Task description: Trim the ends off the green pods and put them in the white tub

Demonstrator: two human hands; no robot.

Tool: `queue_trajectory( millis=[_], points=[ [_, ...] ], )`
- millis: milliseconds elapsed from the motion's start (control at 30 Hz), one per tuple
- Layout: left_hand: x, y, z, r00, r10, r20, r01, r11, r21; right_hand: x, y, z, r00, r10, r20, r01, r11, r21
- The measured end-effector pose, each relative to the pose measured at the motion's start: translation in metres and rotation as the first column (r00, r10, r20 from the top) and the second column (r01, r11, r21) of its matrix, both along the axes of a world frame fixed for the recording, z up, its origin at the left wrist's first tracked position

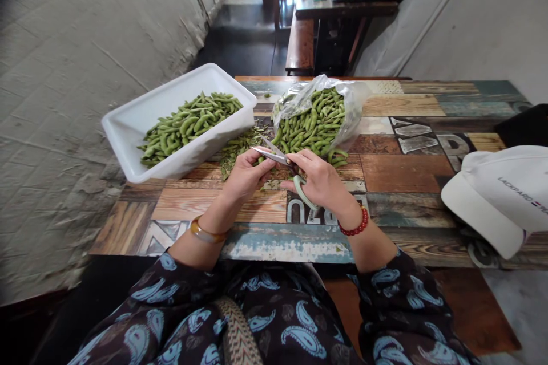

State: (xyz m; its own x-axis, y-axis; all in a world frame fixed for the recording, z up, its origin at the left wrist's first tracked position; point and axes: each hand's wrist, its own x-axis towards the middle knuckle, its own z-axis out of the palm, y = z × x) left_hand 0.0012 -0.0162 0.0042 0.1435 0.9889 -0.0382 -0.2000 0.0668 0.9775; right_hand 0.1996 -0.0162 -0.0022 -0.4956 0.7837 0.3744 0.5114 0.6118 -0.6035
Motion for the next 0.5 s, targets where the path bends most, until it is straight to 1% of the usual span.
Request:
queue_trajectory(
  millis=[133, 333, 500],
  points=[
    [0.0009, -0.0003, -0.0005, 1.0, 0.0, -0.003, 0.0, 1.0, -0.006, -0.0042, -0.0013, -0.0009, 0.998, 0.007, -0.058, -0.008, 1.0, -0.02],
    [0.0012, -0.0001, -0.0028, 1.0, -0.003, 0.009, 0.003, 1.0, -0.008, -0.008, -0.0029, -0.0016, 0.997, 0.019, -0.077, -0.022, 0.999, -0.037],
    [0.0001, 0.0001, -0.002, 0.996, 0.05, -0.074, -0.05, 0.999, -0.002, -0.0071, -0.0027, -0.0019, 0.998, 0.022, -0.056, -0.026, 0.997, -0.072]
  ],
)
